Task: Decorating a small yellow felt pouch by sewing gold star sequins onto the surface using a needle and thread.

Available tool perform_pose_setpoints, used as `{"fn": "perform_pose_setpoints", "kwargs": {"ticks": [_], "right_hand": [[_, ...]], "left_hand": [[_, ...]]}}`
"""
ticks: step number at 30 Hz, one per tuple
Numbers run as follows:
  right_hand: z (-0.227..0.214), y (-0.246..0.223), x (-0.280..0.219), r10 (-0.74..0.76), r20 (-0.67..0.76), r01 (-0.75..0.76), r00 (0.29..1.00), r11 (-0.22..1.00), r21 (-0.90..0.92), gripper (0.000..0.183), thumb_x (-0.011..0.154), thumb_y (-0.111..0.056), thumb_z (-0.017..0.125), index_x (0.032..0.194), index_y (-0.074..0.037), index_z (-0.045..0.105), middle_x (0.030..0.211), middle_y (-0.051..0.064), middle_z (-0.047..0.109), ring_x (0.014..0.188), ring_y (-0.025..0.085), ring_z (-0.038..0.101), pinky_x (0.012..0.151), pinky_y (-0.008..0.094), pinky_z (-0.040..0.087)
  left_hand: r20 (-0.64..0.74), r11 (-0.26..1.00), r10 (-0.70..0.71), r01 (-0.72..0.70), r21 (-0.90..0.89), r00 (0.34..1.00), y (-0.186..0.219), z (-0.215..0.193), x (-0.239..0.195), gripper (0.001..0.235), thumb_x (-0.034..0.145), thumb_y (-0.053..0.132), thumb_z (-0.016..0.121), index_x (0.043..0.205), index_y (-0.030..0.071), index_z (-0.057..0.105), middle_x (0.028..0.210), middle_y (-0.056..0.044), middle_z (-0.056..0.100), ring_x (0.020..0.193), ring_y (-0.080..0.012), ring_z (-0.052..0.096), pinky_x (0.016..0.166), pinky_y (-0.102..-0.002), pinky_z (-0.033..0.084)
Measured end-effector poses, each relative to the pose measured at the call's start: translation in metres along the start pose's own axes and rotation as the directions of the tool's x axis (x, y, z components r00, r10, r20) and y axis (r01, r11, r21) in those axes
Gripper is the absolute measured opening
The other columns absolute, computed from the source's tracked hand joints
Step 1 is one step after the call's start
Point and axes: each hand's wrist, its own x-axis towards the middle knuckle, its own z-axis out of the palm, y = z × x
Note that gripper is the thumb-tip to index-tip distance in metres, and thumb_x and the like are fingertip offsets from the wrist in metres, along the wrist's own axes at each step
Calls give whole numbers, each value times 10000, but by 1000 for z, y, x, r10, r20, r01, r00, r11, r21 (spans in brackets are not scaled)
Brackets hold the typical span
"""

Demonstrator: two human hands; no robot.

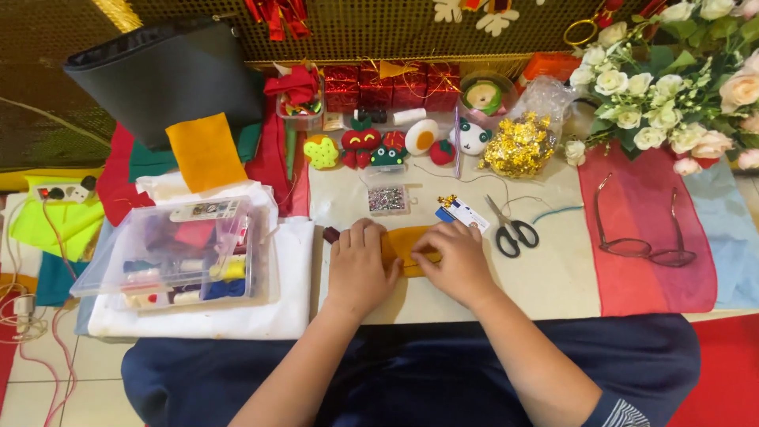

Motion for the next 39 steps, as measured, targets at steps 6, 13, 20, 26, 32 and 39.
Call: {"fn": "perform_pose_setpoints", "kwargs": {"ticks": [6,13,20,26,32,39], "right_hand": [[-3,11,-5,182,-168,-71,969,854,515,118,780,-180,868,868,-225,803,996,-19,772,1044,214,657,984,360,459],[-48,-12,-23,250,-16,-97,968,433,896,137,789,-34,798,925,-31,782,1314,155,633,1034,178,616,944,339,494],[-67,-22,-47,93,-207,152,974,407,901,100,779,102,776,871,89,741,822,159,735,784,187,667,786,344,539],[-136,-85,-89,-69,-555,354,829,833,424,78,834,-82,806,905,-64,779,1093,171,713,1052,270,667,980,385,493],[-154,-116,-118,-505,-643,422,576,857,-294,86,939,-251,761,977,-317,802,1193,35,647,1078,296,527,967,409,418],[-163,-125,-134,-552,-584,446,595,831,-331,186,947,-259,665,1032,-357,798,1301,69,658,1135,329,490,1024,449,383]], "left_hand": [[-14,895,-15,7,-446,1000,-13,-1,3,509,871,271,769,1257,112,478,1046,-116,751,1077,-375,701,991,-466,507],[29,201,-172,64,-978,985,4,-9,-6,223,948,139,719,1163,102,763,1057,-101,779,1015,-156,662,972,-330,542],[-44,23,-59,-43,-999,997,13,-29,-44,495,1032,87,542,1521,65,465,861,-121,733,811,-145,670,728,-231,570],[-1,-10,9,-1,-1000,1000,40,-69,-86,542,999,105,585,1530,60,487,750,-32,552,704,-104,498,675,-239,452],[12,-208,153,44,-977,988,60,-92,-120,542,996,94,597,1526,42,496,721,60,602,756,-42,558,763,-215,490],[-62,-273,222,1,-962,973,67,-102,-147,526,1012,88,541,1530,33,471,819,14,683,884,-117,677,869,-284,554]]}}
